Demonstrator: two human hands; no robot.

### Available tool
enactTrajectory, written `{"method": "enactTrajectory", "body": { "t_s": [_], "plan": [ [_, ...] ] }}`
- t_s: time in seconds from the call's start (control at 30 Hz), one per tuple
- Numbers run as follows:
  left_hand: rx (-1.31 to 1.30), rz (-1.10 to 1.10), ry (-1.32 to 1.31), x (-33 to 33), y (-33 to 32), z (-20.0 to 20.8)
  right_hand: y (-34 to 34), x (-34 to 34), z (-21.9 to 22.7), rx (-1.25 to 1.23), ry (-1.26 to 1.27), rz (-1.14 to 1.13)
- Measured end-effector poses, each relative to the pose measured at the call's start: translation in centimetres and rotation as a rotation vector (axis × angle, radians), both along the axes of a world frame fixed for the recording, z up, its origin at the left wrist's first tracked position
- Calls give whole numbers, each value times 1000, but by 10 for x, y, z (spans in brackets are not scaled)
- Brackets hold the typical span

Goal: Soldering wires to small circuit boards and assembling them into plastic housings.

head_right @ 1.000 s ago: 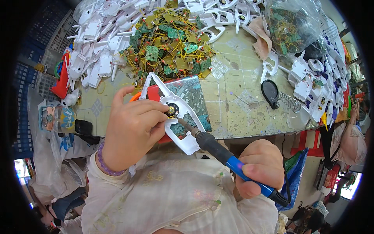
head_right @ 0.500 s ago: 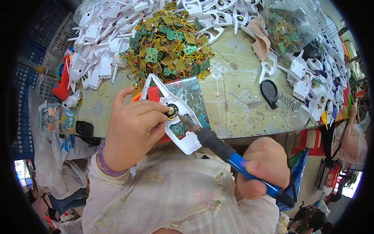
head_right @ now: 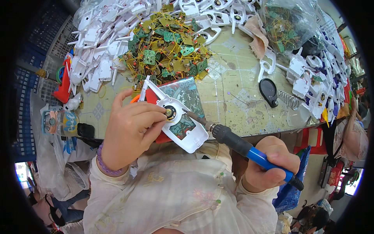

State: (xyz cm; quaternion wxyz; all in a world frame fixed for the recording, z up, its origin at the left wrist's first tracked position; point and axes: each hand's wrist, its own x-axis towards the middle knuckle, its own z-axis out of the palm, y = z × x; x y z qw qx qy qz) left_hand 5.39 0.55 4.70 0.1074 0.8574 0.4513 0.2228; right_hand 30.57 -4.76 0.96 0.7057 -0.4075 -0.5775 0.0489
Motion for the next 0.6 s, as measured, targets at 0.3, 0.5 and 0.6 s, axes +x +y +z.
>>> {"method": "enactTrajectory", "body": {
  "t_s": [0.3,0.5,0.6],
  "plan": [
    [-3,76,-291,-3,-5,-17,-2,5,-11,-4,40,66],
    [66,144,-257,7,-8,-24,-3,-5,-4,9,57,93],
    [101,159,-220,13,-8,-24,-3,-7,-4,4,63,150]
  ]
}}
